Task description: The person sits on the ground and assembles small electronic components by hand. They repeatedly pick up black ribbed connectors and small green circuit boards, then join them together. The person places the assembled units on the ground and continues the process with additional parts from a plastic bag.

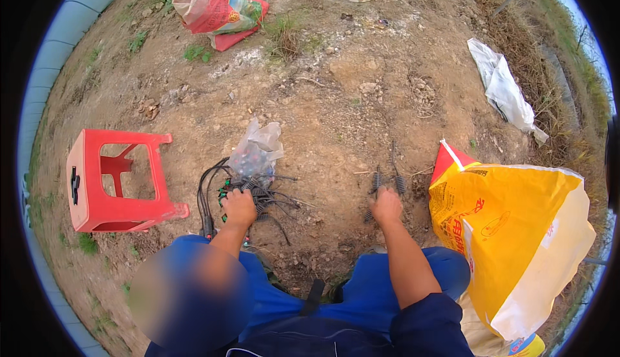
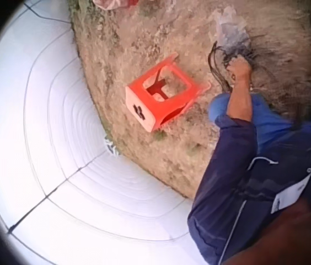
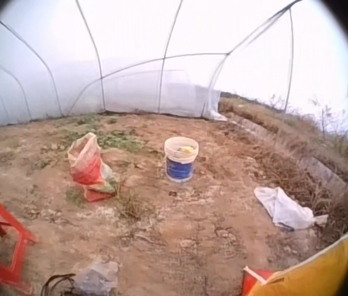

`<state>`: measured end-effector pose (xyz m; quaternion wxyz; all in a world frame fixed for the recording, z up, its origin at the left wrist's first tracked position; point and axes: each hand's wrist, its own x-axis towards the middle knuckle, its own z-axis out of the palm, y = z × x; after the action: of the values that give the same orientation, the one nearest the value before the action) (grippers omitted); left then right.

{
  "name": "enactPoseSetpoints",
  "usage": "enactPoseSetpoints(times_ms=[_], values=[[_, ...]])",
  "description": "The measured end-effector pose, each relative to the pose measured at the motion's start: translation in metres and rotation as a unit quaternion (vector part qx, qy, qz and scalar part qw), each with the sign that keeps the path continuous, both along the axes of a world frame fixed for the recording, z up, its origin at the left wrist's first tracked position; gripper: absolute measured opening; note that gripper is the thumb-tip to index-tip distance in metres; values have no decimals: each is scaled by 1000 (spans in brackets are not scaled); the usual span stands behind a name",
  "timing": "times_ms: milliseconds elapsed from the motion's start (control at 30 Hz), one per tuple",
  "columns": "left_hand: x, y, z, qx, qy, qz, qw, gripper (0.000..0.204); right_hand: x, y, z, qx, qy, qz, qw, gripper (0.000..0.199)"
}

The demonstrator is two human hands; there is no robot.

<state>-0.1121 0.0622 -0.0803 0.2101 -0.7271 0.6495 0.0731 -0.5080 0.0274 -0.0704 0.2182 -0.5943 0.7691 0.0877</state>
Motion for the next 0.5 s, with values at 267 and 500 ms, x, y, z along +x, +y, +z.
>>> enactPoseSetpoints(times_ms=[267,500], values=[[-55,-31,3,-8,186,-142,972,70,-11,5,-22,30,20,-143,989,63],[-56,-29,-28,41,-39,-328,943,81,-9,3,-35,20,0,-196,980,61]])
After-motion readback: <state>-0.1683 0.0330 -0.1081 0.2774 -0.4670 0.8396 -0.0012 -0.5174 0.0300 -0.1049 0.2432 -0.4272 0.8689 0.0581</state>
